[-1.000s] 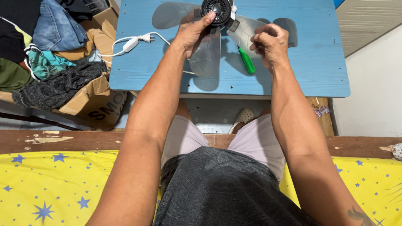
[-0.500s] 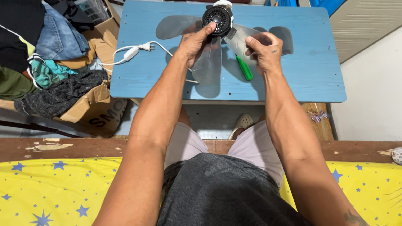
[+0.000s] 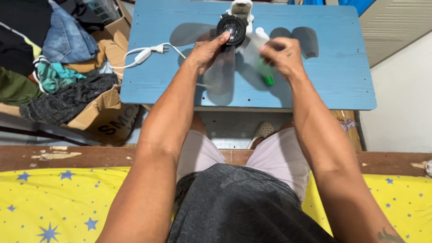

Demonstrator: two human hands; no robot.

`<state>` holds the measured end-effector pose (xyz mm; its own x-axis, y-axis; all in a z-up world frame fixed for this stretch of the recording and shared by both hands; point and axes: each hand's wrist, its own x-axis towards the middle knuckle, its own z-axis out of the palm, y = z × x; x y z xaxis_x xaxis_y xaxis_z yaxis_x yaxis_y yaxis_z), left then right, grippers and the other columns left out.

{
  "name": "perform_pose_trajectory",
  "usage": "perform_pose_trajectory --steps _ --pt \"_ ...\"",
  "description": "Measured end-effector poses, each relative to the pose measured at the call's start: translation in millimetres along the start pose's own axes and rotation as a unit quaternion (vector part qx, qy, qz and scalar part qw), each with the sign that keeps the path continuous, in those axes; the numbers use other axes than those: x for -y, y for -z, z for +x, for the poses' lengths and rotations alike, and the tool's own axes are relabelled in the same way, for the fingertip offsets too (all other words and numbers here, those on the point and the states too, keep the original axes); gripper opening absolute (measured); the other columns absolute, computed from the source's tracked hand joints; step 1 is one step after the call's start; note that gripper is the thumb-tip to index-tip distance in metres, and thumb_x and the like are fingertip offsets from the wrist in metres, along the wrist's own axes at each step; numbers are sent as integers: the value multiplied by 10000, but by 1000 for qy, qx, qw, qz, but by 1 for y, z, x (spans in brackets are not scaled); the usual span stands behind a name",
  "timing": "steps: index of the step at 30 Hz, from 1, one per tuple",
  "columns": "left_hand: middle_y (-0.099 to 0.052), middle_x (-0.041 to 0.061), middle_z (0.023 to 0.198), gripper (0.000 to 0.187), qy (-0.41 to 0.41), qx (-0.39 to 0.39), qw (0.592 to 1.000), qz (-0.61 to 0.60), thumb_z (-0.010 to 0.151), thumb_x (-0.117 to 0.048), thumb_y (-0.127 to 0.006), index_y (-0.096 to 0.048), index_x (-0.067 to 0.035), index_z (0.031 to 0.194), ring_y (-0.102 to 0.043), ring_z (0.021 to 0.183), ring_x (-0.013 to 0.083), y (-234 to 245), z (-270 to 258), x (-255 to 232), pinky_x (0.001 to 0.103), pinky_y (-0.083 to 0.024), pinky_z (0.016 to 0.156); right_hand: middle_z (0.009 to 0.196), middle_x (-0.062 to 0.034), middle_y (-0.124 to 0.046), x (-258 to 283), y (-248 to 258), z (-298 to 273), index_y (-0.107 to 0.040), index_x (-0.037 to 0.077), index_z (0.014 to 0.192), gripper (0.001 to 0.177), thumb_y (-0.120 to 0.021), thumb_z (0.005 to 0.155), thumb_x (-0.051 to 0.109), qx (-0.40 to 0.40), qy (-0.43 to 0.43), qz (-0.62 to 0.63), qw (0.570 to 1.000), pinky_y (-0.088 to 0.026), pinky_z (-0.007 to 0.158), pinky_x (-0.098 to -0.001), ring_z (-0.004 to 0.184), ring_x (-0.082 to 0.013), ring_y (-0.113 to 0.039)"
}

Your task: The person assembles a small electric fan on a blue table. They attach the fan blades to the motor housing, then connect the motor assembly to the base and secure it with screws using a screwdriver.

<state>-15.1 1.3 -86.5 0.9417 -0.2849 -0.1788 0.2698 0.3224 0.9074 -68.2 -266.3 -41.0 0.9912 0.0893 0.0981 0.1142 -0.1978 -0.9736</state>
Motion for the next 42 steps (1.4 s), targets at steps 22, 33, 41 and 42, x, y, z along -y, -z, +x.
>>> perform_pose_trajectory --steps 22,33,41,42 --pt "-759 121 1079 561 -95 -60 992 58 818 -422 -810 -670 -73 1234 -716 835 208 12 -23 19 358 -547 625 939 -77 -765 4 -12 -12 -694 48 1114 167 -693 1006 176 65 -11 137 988 -474 592 -262 708 -155 -702" --pt "-719 109 1233 830 -133 -1 990 40 762 -566 -841 -635 -20 1352 -679 1124 187 -64 17 21 308 -526 965 876 -50 -746 -9 -51 -27 -711 9 1060 200 -593 901 39 -1 20 166 986 -500 574 -241 703 -132 -701" --pt "-704 129 1251 815 -225 -35 973 -36 796 -326 -920 -498 -12 1419 -679 1134 205 -82 26 20 341 -556 1004 793 -27 -584 -45 -14 -30 -655 -1 920 298 -665 1102 234 45 5 125 991 -362 573 -229 703 -78 -505" --pt "-703 129 1244 813 -222 -31 974 -37 794 -326 -916 -501 -16 1421 -678 1123 205 -84 27 21 344 -562 989 808 -19 -616 -47 -9 -30 -677 34 940 246 -660 1053 252 23 -12 134 991 -372 550 -222 688 -73 -535"
